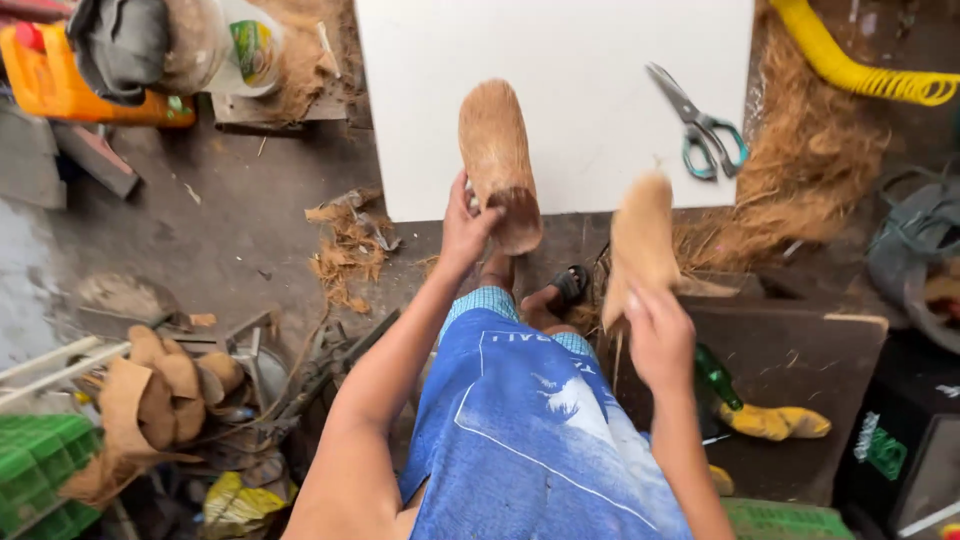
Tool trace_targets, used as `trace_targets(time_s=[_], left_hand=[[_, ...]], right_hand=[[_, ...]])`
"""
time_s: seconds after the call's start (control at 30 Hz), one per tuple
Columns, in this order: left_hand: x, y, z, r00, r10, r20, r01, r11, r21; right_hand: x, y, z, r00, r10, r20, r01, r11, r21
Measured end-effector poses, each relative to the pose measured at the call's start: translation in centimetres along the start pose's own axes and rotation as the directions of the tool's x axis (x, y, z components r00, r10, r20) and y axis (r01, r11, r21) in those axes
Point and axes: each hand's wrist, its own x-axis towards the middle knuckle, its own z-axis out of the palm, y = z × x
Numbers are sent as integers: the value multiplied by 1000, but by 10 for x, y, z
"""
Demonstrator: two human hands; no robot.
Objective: The person uses a green glass bottle to shape and smooth the interior of a coco fiber slipper, then places it on a white board. They pick up a second slipper, inspect it, and place it beside the first. The person then wipes the white board with a dark cloth.
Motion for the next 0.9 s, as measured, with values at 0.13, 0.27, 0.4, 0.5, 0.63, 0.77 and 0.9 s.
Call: trace_targets(time_s=[0.13, 0.27, 0.4, 0.5, 0.63, 0.77, 0.9], left_hand=[[74, 25, -25, 991, 82, -109, -85, 996, -21], [141, 41, -55, 976, 86, -198, -43, 976, 214], [183, 19, -82, 986, 84, -143, 9, 833, 553], [179, 7, -96, 973, 3, -230, 103, 890, 444], [168, 18, -91, 979, -17, -206, 100, 911, 401], [168, 12, -80, 975, 68, -214, 27, 910, 413], [172, 6, -75, 961, 152, -230, -30, 887, 462]], right_hand=[[153, -75, 80, 971, -236, 49, 234, 972, 38], [256, -118, 159, 903, -425, 60, 424, 905, 28], [275, -143, 184, 930, -356, 87, 340, 927, 161], [285, -96, 171, 919, -365, -150, 347, 929, -129], [305, -71, 174, 972, -204, -119, 193, 976, -101], [314, -85, 189, 970, -209, 125, 218, 974, -59], [314, -98, 194, 944, -329, 20, 330, 940, -88]])
